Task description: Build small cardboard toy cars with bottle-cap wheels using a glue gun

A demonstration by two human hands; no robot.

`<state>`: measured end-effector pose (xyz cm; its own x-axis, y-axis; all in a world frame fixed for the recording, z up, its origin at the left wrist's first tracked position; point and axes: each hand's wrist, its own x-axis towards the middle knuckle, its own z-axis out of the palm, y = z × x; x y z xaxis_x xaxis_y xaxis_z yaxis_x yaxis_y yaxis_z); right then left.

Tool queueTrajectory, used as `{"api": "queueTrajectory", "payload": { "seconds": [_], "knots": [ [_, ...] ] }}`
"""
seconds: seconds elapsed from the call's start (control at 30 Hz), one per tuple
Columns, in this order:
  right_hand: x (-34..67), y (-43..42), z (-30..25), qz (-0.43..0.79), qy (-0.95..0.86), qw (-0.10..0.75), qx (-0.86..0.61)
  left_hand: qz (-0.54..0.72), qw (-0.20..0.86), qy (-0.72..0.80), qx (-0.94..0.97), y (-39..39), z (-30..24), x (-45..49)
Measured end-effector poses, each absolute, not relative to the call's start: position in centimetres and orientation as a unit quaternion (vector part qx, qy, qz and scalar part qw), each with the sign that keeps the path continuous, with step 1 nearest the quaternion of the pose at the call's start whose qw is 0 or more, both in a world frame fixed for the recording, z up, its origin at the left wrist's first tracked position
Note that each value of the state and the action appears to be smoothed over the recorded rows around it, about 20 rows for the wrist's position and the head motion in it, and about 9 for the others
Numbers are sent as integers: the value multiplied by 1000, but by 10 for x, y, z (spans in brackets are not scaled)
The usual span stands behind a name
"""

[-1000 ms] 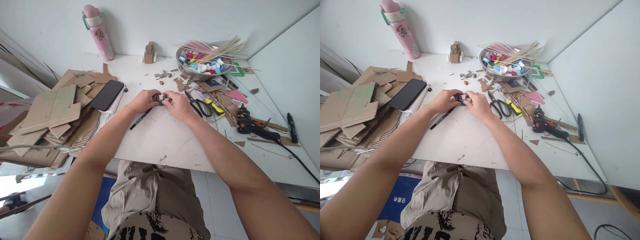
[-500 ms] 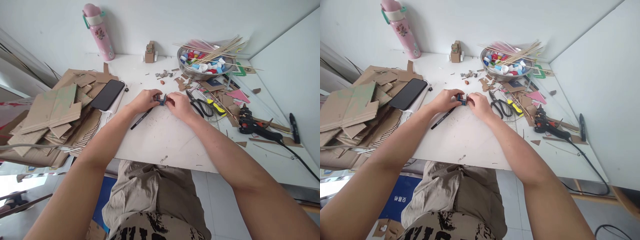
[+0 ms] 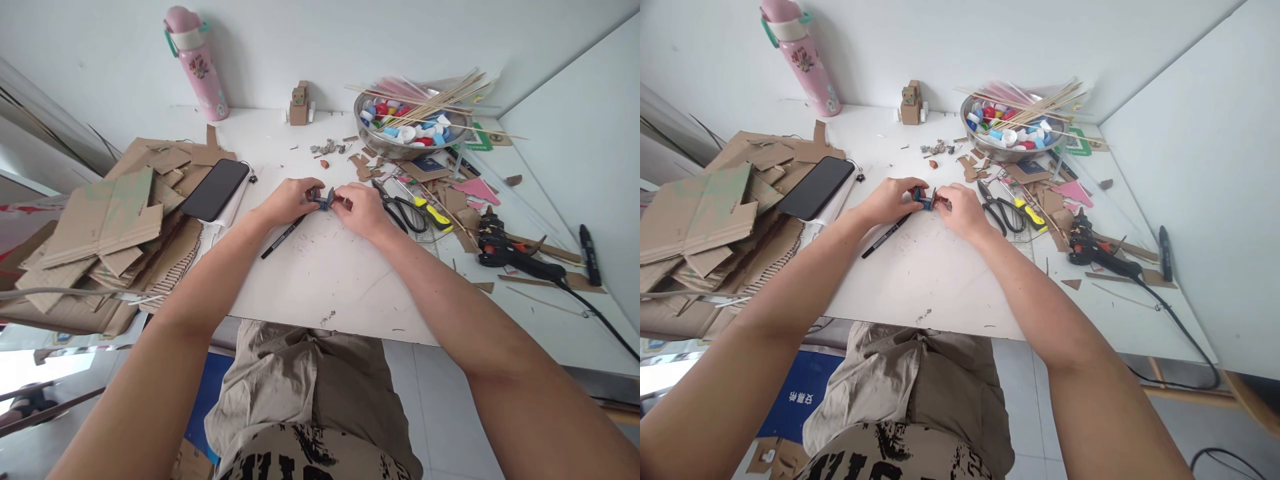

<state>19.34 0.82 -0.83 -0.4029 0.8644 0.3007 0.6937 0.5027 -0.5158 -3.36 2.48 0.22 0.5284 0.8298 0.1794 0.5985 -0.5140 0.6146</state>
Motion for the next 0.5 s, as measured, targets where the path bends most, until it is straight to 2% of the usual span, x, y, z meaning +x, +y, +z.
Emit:
{"api": "queueTrajectory", "payload": {
  "seconds": [0.3,0.5],
  "knots": [
    [195,8,-14,142,-816,278,-487,232,261,433,831,21,5,-33],
    [195,6,-18,163,-805,317,-474,239,272,434,825,21,4,-34]
  ]
}}
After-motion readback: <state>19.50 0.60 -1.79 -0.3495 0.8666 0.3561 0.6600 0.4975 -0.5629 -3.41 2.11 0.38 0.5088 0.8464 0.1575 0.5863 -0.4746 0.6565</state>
